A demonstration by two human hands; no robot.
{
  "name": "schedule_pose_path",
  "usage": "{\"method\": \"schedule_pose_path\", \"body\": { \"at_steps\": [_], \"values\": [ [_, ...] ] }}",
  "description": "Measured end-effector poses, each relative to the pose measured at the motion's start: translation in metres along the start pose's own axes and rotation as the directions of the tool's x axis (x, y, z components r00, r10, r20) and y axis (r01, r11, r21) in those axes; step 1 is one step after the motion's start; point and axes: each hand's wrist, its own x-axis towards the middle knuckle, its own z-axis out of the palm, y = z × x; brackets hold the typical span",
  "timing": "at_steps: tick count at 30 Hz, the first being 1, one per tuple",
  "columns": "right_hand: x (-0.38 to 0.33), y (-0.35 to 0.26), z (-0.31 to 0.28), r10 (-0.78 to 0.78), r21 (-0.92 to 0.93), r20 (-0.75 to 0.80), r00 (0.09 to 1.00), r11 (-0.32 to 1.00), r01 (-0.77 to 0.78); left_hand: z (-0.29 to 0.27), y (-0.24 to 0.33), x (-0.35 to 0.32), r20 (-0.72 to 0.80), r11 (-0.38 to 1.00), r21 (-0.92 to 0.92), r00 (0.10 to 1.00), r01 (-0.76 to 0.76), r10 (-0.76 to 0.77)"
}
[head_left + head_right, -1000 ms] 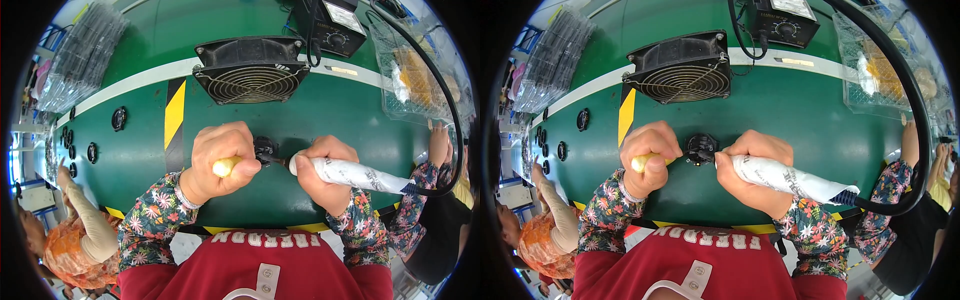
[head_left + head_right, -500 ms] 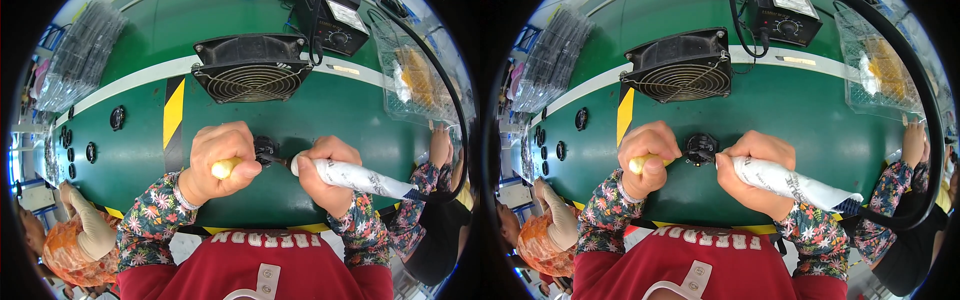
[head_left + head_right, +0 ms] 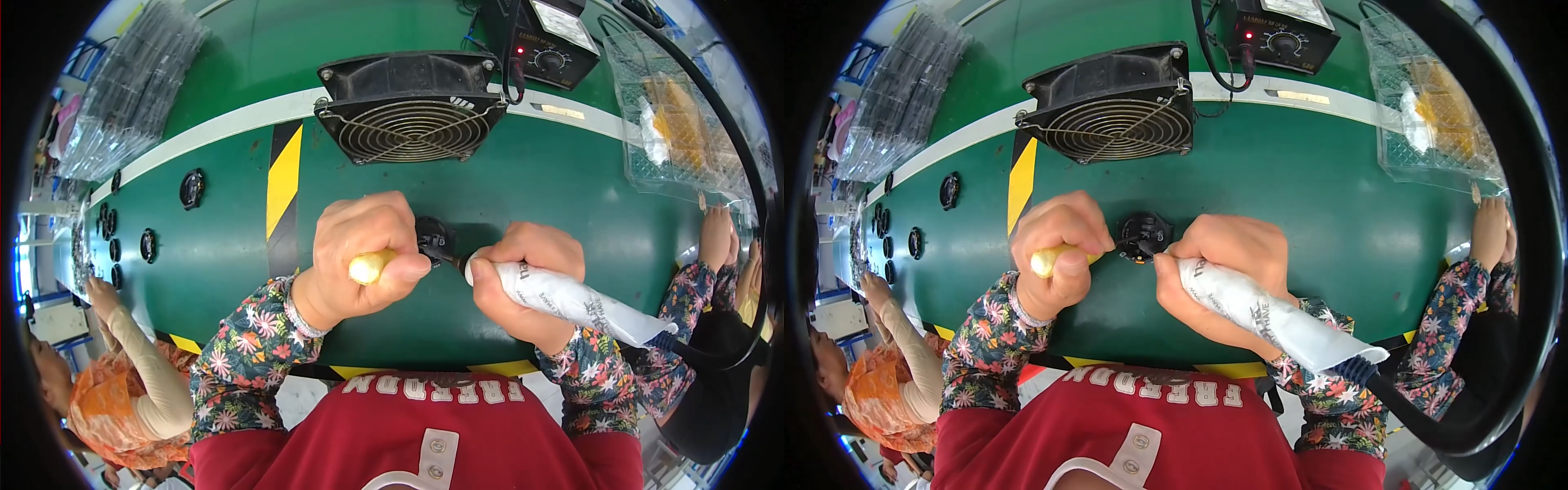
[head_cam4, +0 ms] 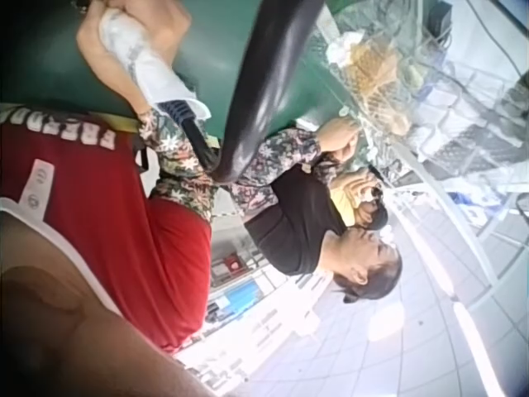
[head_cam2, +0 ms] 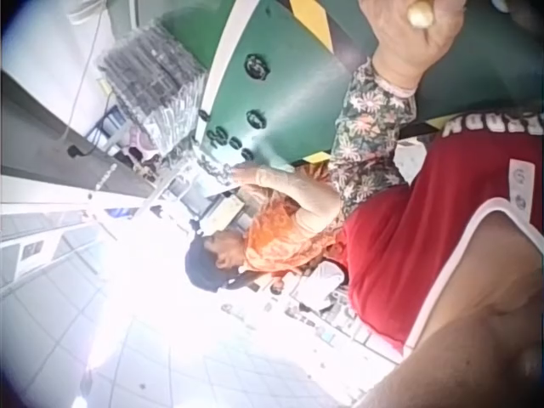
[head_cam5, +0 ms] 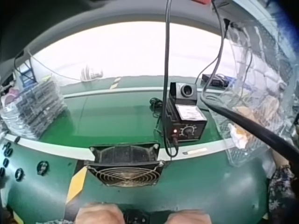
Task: The person solders electronic components onto small circular circuit boards using a soldering iron and solder wire, with a cooling fan nearby.
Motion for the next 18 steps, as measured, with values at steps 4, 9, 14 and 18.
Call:
{"method": "schedule_pose_path", "body": {
  "at_steps": [4,9,14,18],
  "values": [
    [-0.002,-0.003,0.005,0.082,0.024,-0.087,0.993,0.997,-0.08,0.0,0.003,-0.002,0.027,0.999,0.016,0.999,-0.04,0.04],
    [-0.01,-0.001,0.004,0.093,0.034,-0.089,0.992,0.995,-0.09,-0.005,0.006,-0.003,0.045,0.992,0.044,0.993,-0.114,0.112],
    [-0.01,-0.002,-0.002,0.158,0.13,-0.174,0.972,0.982,-0.137,-0.028,0.008,-0.005,0.02,0.923,0.287,0.965,-0.255,0.26],
    [-0.008,0.0,-0.004,0.145,0.129,-0.187,0.972,0.984,-0.123,-0.037,0.01,-0.021,0.385,0.849,0.502,0.922,-0.165,-0.048]
  ]
}}
